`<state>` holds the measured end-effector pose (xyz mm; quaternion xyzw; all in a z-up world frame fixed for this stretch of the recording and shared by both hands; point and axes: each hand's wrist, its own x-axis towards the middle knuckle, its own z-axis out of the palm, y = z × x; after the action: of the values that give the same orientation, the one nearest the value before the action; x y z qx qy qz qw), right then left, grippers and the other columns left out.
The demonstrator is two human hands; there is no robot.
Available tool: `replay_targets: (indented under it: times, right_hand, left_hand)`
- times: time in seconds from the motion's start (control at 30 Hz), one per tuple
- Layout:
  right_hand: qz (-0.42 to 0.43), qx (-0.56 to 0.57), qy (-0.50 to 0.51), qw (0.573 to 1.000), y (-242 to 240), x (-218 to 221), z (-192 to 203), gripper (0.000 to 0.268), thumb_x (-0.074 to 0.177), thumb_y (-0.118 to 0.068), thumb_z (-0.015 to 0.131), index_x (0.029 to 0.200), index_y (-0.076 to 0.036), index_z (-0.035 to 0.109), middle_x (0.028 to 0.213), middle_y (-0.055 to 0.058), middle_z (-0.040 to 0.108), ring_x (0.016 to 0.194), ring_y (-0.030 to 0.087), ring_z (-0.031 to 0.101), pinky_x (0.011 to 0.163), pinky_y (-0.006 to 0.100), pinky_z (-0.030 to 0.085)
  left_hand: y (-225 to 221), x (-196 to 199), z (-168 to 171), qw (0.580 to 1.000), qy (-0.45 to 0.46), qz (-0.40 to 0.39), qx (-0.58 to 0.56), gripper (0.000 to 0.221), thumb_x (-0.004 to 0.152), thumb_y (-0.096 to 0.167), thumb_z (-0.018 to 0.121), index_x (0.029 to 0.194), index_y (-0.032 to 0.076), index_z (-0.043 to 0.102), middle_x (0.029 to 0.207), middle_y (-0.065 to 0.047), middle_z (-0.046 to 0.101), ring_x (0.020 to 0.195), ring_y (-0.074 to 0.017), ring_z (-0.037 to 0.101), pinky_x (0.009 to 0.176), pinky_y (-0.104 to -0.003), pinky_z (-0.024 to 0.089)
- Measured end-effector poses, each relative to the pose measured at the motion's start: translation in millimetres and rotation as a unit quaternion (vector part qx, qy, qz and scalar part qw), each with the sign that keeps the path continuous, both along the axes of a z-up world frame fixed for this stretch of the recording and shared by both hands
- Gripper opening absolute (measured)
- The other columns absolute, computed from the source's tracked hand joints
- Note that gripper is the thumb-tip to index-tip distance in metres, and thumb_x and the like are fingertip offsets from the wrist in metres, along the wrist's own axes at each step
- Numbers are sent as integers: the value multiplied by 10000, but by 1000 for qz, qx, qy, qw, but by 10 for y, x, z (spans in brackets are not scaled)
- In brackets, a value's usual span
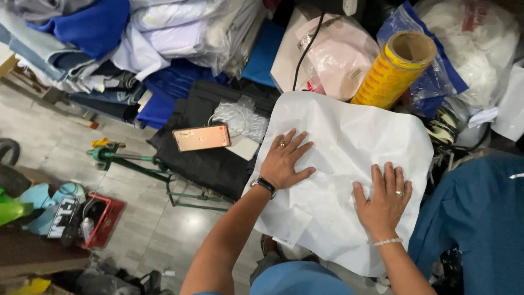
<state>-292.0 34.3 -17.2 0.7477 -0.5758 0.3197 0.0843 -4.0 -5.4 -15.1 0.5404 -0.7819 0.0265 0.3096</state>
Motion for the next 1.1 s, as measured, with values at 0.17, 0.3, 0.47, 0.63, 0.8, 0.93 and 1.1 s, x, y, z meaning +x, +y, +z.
replay_targets:
  times: [0.17, 0.3, 0.47, 0.63, 0.8, 0.93, 1.1]
  right_hand:
    - [14, 13, -16, 1000, 16, -6, 23, 622, 973, -408, 694, 1452, -21, 611, 1533, 274, 526, 1506, 434, 364, 1194, 621, 155]
    - [16, 11, -17, 1000, 28, 8, 51, 629, 985, -423, 686, 1450, -4, 618, 1524, 289, 536, 1505, 444, 369, 1198, 614, 146]
    - [23, 1, -12, 1000, 27, -1, 39, 633, 989, -413, 690, 1457, 6, 613, 1525, 290, 532, 1507, 441, 359, 1196, 615, 152]
    - [-5, -74, 89, 993, 53, -7, 143, 550, 1027, -454, 631, 1349, -22, 739, 1469, 215, 656, 1402, 422, 530, 1107, 581, 375]
    - [-4, -84, 113, 990, 49, -10, 162, 532, 1011, -430, 687, 1337, -14, 754, 1446, 228, 685, 1395, 438, 564, 1110, 587, 401]
    - [-26, -72, 129, 989, 56, 0, 136, 543, 1049, -479, 620, 1326, -33, 756, 1459, 195, 689, 1415, 411, 572, 1130, 549, 401]
    - [-40, -84, 134, 987, 35, 3, 88, 519, 998, -450, 687, 1315, -51, 783, 1447, 183, 724, 1407, 387, 617, 1154, 517, 413]
  left_hand:
    - [-14, -7, -51, 1000, -13, 7, -11, 711, 849, 693, 598, 1419, 269, 603, 1527, -32, 545, 1462, -312, 457, 1200, -531, 351]
    - [-29, 3, -103, 999, -25, 10, -28, 706, 847, 704, 583, 1415, 284, 597, 1525, -20, 546, 1457, -308, 467, 1195, -524, 358]
    - [-36, -12, -142, 999, -19, 19, -20, 713, 847, 708, 579, 1424, 289, 592, 1530, -19, 545, 1469, -299, 456, 1210, -524, 344]
    - [48, 14, -5, 999, 2, -35, 5, 698, 934, 625, 547, 1454, 160, 558, 1586, -101, 465, 1507, -377, 389, 1231, -581, 274]
    - [67, 11, 40, 999, 27, -36, -5, 702, 931, 615, 556, 1449, 142, 568, 1583, -117, 472, 1502, -397, 412, 1215, -602, 312]
    - [88, 5, 52, 998, 43, -43, -28, 698, 935, 608, 546, 1432, 121, 586, 1574, -133, 481, 1492, -403, 426, 1198, -614, 335]
    - [104, 1, 119, 997, 57, -42, -34, 674, 923, 581, 565, 1385, 93, 607, 1545, -154, 511, 1482, -410, 435, 1168, -612, 354]
